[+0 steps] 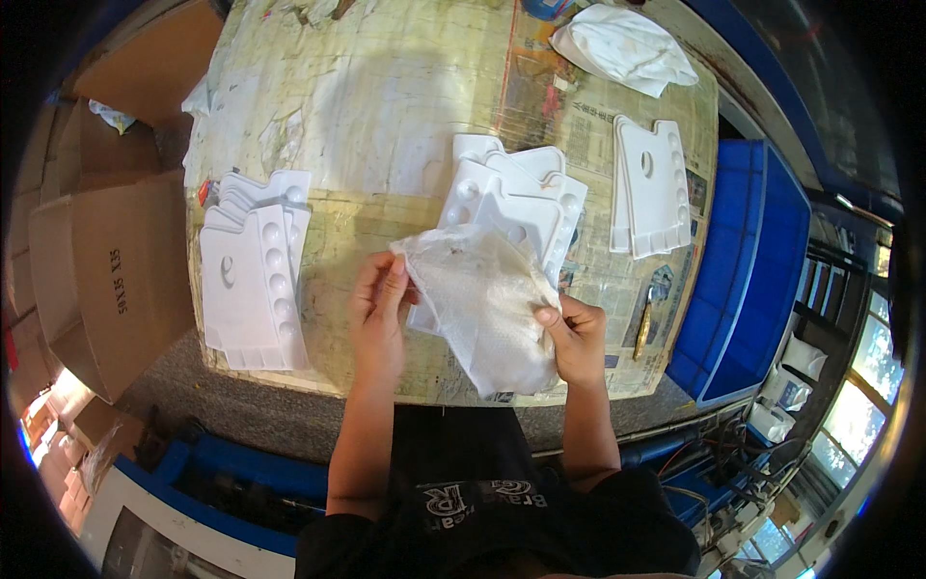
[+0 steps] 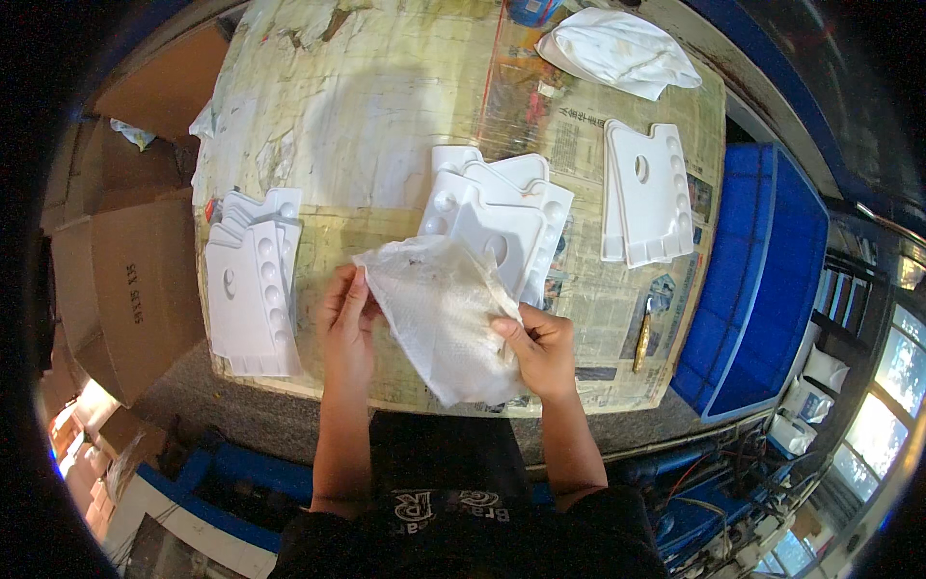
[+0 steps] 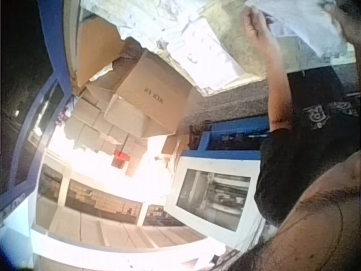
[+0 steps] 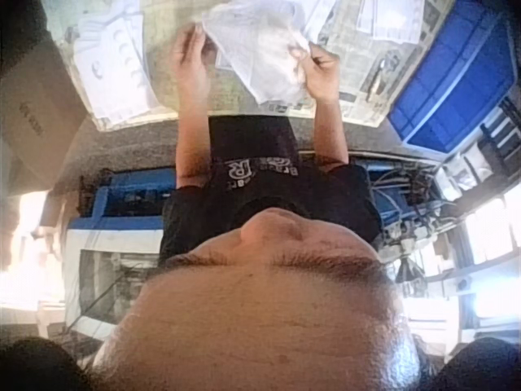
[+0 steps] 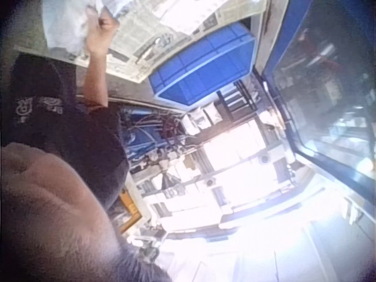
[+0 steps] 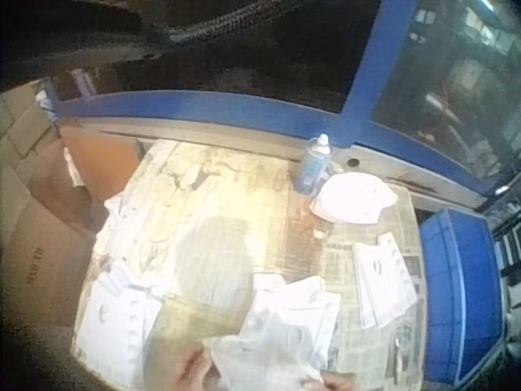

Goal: The person wipes white plastic parts with a cloth, turning them over to clean both sides. They stack the cleaned parts and place them into a cardboard box.

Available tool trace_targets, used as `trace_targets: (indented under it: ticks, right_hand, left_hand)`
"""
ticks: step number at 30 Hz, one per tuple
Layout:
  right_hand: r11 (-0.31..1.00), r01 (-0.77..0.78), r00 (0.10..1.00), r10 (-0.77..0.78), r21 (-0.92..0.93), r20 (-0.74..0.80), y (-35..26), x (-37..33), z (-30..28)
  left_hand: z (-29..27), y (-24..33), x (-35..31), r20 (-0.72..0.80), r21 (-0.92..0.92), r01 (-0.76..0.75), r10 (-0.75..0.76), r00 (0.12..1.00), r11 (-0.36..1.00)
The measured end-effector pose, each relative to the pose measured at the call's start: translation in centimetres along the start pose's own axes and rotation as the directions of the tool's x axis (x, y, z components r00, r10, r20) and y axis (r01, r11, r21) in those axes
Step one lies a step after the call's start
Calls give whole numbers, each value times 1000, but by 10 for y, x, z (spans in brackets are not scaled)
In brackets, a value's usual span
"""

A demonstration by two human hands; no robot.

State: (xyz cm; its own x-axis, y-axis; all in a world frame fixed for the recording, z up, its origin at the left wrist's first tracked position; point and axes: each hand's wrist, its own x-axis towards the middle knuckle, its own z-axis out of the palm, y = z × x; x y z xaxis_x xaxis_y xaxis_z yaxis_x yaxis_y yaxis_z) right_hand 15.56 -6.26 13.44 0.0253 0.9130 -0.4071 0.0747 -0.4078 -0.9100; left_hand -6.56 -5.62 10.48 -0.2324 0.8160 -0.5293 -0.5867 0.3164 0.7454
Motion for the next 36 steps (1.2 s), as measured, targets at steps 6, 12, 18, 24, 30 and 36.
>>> trace_targets:
  ticks: [6,12,18,24,30,36]
  right_hand:
    - [1000,23,996,-21,15,-85,2,2,3]
    - [946,188,972,-218,265,90,-8,6,15]
    - [708,-82,995,19,701,98,-22,18,16]
    - [842,78,993,-112,533,31,-34,38,14]
    - [964,248,905,-195,-98,377,-70,68,18]
    - [893,413,911,-408,-177,66,-83,104,47]
  left_hand:
    - [19,22,-11,-102,469,-522,631,769,712]
    - [55,18,-36,561,643,-622,278,780,447]
    - [65,1,-34,460,490,-281,30,887,825]
    - [81,6,-18,297,489,-140,-14,955,861]
    - [85,9,10,407,113,-132,75,910,985]
    - [109,8,36,450,-492,174,78,890,853]
